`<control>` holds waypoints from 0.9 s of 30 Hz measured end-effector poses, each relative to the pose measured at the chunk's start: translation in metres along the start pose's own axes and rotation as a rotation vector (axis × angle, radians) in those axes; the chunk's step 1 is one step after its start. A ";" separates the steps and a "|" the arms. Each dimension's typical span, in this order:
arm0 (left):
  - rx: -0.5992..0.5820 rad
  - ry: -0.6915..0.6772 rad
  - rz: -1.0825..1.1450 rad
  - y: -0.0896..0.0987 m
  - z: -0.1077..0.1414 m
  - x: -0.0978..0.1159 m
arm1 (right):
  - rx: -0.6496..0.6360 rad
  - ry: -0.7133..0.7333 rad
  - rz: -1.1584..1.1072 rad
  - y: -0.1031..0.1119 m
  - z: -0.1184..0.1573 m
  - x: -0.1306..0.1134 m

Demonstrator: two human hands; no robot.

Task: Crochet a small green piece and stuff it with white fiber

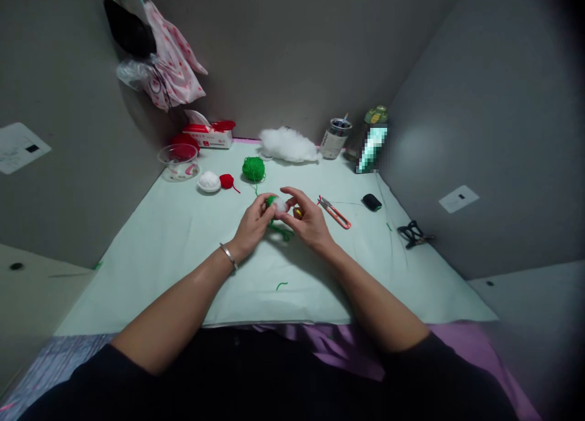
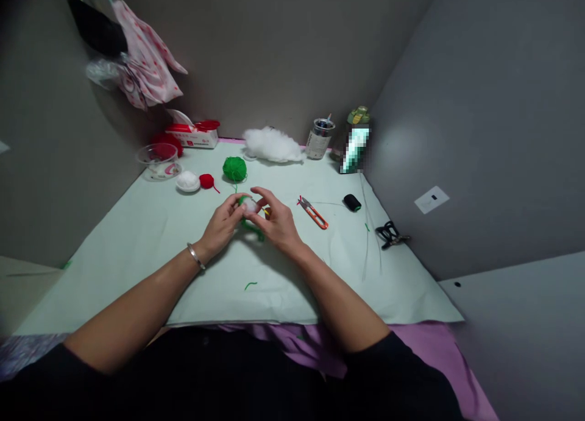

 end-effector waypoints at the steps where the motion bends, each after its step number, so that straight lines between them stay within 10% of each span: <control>1: -0.016 0.009 0.006 -0.003 0.001 0.000 | 0.002 0.046 0.028 0.000 0.001 -0.004; 15: -0.188 0.150 0.131 -0.023 0.004 -0.008 | -0.001 0.222 0.202 -0.004 0.009 -0.020; 27: -0.036 -0.010 -0.003 -0.002 0.000 0.005 | 0.077 -0.381 -0.555 0.002 0.001 0.039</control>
Point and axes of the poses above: each hand's wrist, its own z-axis away from the middle knuckle, its own y-axis out of the back of the hand, x = y × z, the point moved 10 cm from there along -z, towards the middle knuckle, and after that the axes turned 2 degrees about -x, right-handed, at the moved point
